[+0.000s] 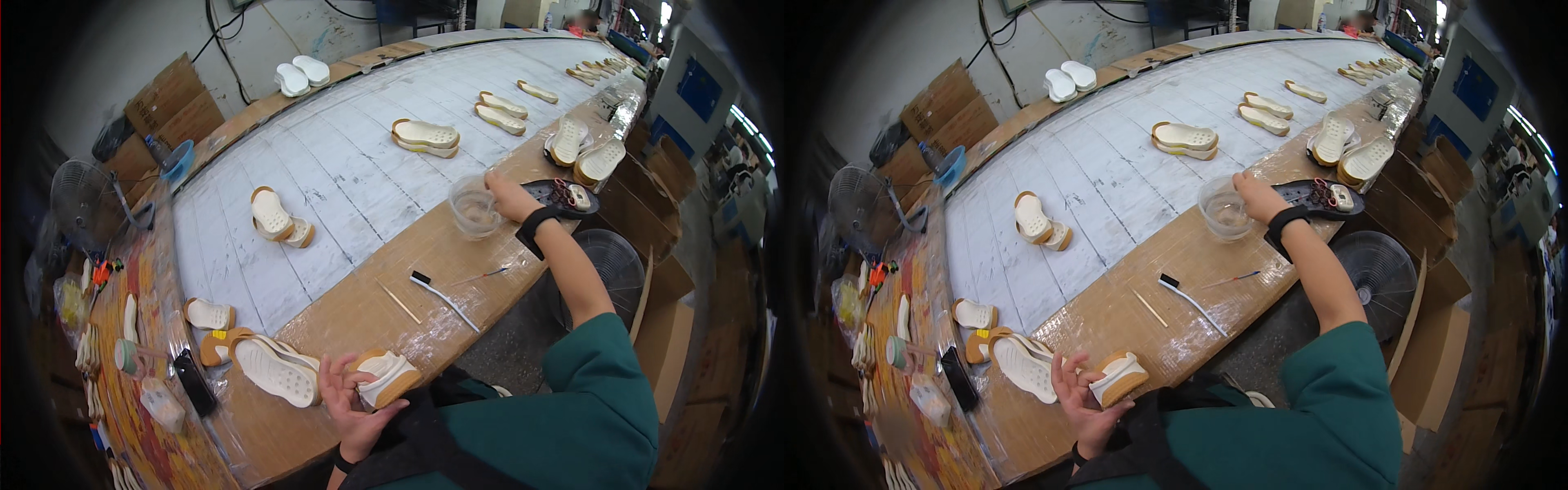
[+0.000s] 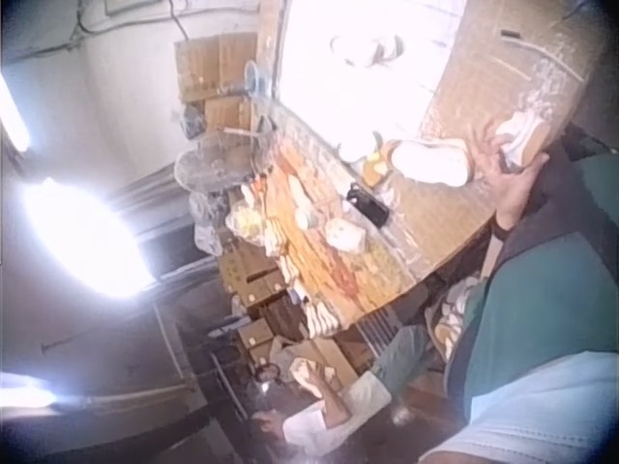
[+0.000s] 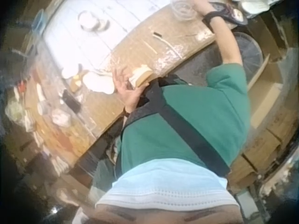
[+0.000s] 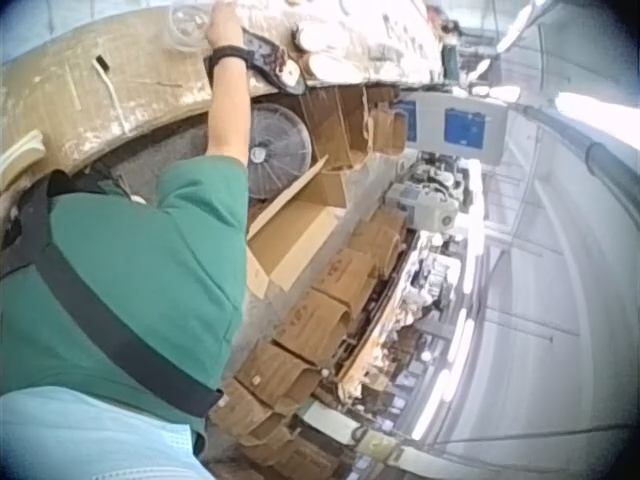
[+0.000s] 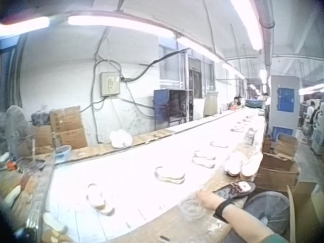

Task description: Inspecting, cleaning, and sorting shoe components on a production line.

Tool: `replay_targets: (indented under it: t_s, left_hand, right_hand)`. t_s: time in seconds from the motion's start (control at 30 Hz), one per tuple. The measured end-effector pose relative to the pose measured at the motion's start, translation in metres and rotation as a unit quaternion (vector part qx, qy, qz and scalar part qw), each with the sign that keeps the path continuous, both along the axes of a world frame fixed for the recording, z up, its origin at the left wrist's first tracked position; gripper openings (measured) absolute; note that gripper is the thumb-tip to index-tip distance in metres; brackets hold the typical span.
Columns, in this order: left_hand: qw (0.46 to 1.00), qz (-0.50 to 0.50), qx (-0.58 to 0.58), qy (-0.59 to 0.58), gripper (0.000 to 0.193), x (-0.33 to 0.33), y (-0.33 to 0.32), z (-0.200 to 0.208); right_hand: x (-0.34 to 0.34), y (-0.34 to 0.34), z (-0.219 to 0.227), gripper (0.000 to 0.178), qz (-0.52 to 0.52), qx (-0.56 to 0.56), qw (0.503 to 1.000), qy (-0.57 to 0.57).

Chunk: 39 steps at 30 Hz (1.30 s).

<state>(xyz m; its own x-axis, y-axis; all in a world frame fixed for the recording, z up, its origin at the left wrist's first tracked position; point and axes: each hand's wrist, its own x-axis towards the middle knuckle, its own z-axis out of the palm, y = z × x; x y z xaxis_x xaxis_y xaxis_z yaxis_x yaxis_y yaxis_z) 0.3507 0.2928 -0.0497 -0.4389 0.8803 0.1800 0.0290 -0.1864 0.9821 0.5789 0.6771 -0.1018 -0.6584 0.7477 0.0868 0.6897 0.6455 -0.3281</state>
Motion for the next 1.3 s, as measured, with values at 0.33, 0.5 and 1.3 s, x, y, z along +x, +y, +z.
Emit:
replay_targets:
  t_s: [0.33, 0.5, 1.3]
  left_hand:
    - [0.994, -0.07, 0.08, -0.032, 0.118, -0.001, 0.003, -0.003]
    - [0.989, -0.135, 0.066, -0.009, 0.122, 0.0, -0.007, 0.005]
    - [0.961, -0.272, -0.019, -0.037, 0.113, 0.004, 0.004, 0.022]
  right_hand:
    - [-0.049, -0.205, 0.109, 0.035, 0.229, -0.164, 0.884, 0.373]
    - [-0.063, -0.236, 0.108, 0.043, 0.327, -0.167, 0.849, 0.381]
    - [-0.04, -0.252, 0.097, 0.032, 0.343, -0.226, 0.848, 0.335]
